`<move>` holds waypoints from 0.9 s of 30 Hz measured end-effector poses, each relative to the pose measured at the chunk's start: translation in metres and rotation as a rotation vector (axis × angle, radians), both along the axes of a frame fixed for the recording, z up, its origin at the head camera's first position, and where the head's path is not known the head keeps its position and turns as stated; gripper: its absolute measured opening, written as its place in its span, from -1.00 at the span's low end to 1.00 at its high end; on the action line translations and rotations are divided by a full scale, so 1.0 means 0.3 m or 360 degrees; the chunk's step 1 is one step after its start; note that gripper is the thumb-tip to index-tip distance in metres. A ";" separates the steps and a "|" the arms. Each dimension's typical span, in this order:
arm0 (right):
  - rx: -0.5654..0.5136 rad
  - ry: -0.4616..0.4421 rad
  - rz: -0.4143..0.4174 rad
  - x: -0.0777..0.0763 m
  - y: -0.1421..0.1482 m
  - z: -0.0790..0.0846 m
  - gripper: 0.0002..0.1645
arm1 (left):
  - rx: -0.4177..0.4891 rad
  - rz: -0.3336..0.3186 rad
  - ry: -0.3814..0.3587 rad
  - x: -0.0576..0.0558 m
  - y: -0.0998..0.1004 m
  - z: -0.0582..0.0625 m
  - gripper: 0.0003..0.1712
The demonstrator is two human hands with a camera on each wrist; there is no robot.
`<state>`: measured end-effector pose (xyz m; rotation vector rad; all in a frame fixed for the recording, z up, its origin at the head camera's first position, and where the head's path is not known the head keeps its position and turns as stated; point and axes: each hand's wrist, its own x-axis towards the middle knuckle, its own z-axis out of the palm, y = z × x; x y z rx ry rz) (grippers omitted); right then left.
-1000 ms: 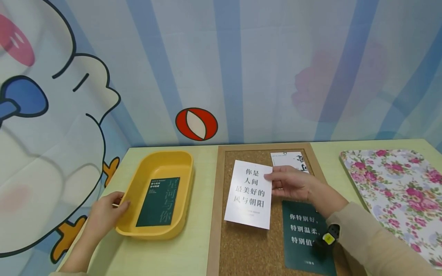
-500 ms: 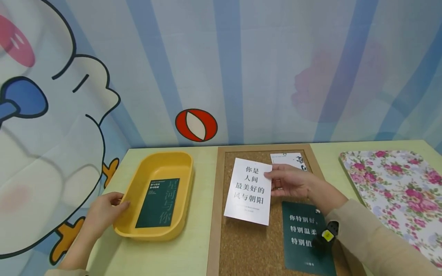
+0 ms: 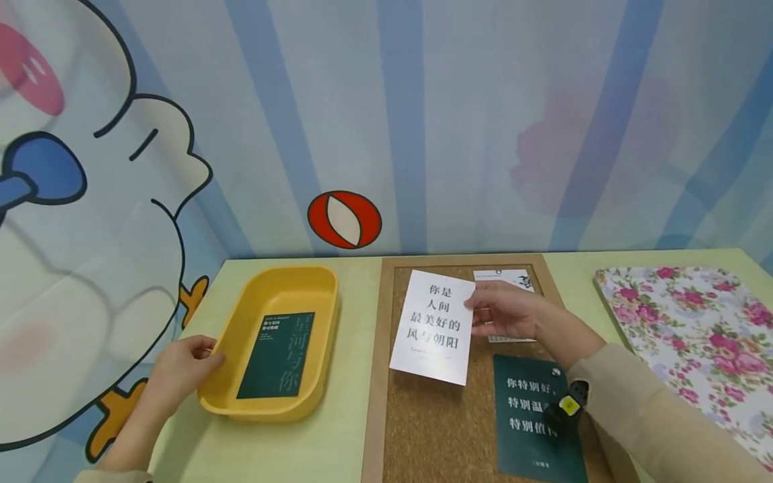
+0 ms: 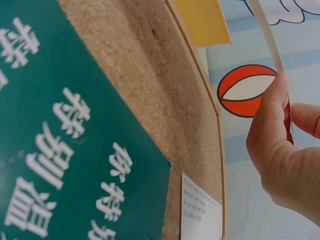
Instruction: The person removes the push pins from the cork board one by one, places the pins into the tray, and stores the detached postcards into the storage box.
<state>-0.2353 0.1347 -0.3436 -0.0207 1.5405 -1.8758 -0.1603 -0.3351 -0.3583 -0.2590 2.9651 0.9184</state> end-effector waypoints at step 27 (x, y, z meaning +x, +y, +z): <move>-0.0068 -0.0031 -0.0082 -0.053 -0.108 0.033 -0.81 | -0.0106 -0.0065 0.0040 -0.001 0.004 0.010 -0.63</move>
